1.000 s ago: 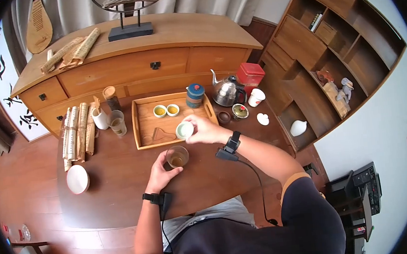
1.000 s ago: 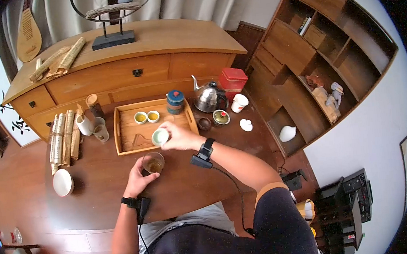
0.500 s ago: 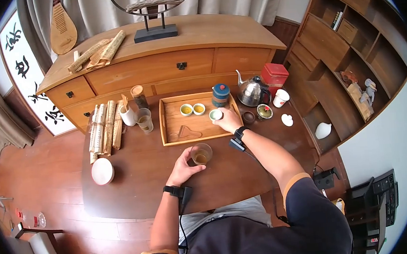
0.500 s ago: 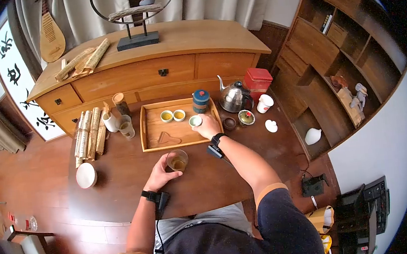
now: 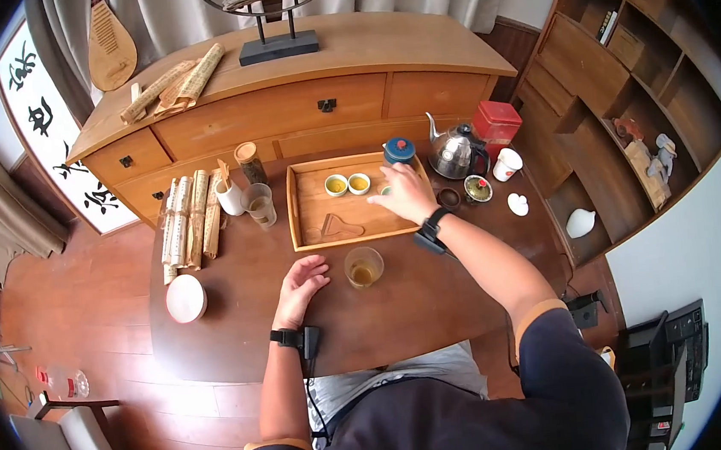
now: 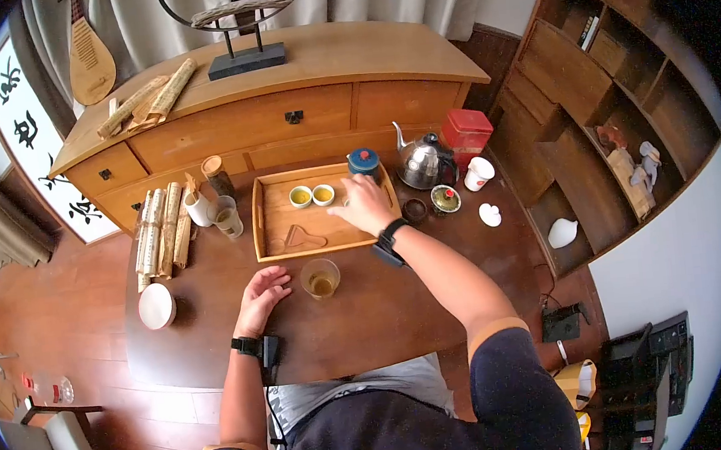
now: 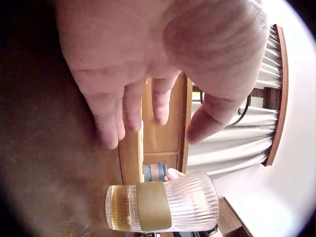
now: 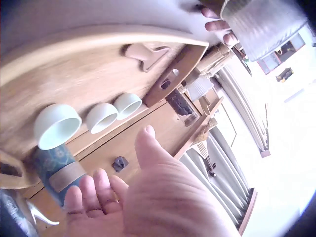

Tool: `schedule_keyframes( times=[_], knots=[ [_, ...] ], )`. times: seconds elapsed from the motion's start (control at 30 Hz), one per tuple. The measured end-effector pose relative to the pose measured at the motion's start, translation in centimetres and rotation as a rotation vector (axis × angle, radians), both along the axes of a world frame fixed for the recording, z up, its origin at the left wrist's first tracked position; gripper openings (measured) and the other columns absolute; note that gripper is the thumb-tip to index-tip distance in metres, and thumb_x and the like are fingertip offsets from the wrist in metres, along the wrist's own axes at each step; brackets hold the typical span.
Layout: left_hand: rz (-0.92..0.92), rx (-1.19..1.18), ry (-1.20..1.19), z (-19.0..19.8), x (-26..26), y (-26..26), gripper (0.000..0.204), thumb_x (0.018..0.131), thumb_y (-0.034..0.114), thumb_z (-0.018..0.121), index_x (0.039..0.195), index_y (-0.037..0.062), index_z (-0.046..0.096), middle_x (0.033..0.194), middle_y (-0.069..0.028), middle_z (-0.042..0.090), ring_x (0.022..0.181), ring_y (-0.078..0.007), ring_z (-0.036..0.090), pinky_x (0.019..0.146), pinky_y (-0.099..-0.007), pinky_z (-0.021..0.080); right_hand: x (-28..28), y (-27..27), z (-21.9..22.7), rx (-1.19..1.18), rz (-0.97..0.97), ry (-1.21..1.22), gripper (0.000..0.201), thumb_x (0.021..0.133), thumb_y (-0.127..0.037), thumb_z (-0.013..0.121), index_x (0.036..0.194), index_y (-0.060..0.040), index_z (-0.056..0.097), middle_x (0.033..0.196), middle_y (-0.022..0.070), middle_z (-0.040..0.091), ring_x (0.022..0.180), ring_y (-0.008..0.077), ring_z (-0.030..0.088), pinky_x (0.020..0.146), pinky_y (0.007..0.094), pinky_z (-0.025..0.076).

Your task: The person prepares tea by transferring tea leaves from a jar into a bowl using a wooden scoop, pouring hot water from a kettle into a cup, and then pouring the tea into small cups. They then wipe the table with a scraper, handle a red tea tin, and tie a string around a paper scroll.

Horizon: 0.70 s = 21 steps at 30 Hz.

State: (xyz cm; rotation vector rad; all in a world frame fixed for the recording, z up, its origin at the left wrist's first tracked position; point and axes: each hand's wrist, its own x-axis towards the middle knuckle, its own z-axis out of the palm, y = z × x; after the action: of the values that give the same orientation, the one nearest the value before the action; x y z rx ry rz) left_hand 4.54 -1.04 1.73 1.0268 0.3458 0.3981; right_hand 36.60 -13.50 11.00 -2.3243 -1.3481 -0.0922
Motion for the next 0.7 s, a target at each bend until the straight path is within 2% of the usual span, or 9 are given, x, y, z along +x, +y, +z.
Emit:
schedule_keyframes(
  times=[0.13, 0.23, 0.4, 0.43, 0.7],
  knots=[
    [0.039, -0.088, -0.006, 0.2, 0.2, 0.2, 0.039, 0.099, 0.002, 0.062, 0.137, 0.0003, 0.057, 0.136, -0.0126, 0.063, 0.125, -0.0249, 0.063, 0.106, -0.0421, 0.057, 0.5, 5.0, -2.3, -0.114, 0.008, -0.036, 0.08, 0.074, -0.045, 0.09, 0.129, 0.0081, 0.064, 0.129, 0.0242, 0.064, 0.125, 0.04, 0.057, 0.112, 0.0449, 0.045],
    [0.072, -0.04, 0.022, -0.1, 0.3, -0.2, 0.038, 0.099, 0.002, 0.062, 0.137, 0.0002, 0.058, 0.136, -0.0124, 0.063, 0.125, -0.0249, 0.063, 0.106, -0.0415, 0.056, 1.2, 7.5, -2.9, -0.252, -0.018, -0.012, 0.083, 0.072, -0.045, 0.092, 0.129, 0.0077, 0.063, 0.126, 0.0244, 0.065, 0.125, 0.0401, 0.057, 0.112, 0.045, 0.044],
    [0.05, -0.011, 0.035, -0.5, 0.4, 0.0, 0.034, 0.101, 0.004, 0.061, 0.135, 0.0013, 0.059, 0.138, -0.0129, 0.063, 0.126, -0.0244, 0.063, 0.106, -0.0408, 0.056, 0.8, 8.5, -2.6, -0.316, -0.057, -0.005, 0.059, 0.073, -0.04, 0.09, 0.112, 0.0013, 0.077, 0.126, 0.0236, 0.069, 0.128, 0.0363, 0.057, 0.116, 0.0449, 0.041],
    [0.049, -0.001, 0.042, -0.6, 0.3, 0.0, 0.034, 0.101, 0.004, 0.062, 0.135, 0.001, 0.059, 0.138, -0.0129, 0.063, 0.126, -0.0243, 0.063, 0.106, -0.0407, 0.055, 1.0, 8.8, -2.9, -0.33, -0.075, -0.005, 0.059, 0.074, -0.04, 0.09, 0.114, 0.0003, 0.076, 0.127, 0.0228, 0.068, 0.128, 0.0371, 0.058, 0.117, 0.0444, 0.04],
    [0.033, 0.038, 0.098, -0.1, 0.6, -0.2, 0.034, 0.099, 0.001, 0.058, 0.133, -0.0004, 0.06, 0.133, -0.0108, 0.065, 0.125, -0.0225, 0.063, 0.106, -0.039, 0.055, 1.3, 9.1, -3.4, -0.329, -0.173, 0.086, 0.052, 0.073, -0.032, 0.09, 0.113, -0.0015, 0.077, 0.131, 0.0218, 0.067, 0.131, 0.0392, 0.056, 0.108, 0.045, 0.051]
  ],
)
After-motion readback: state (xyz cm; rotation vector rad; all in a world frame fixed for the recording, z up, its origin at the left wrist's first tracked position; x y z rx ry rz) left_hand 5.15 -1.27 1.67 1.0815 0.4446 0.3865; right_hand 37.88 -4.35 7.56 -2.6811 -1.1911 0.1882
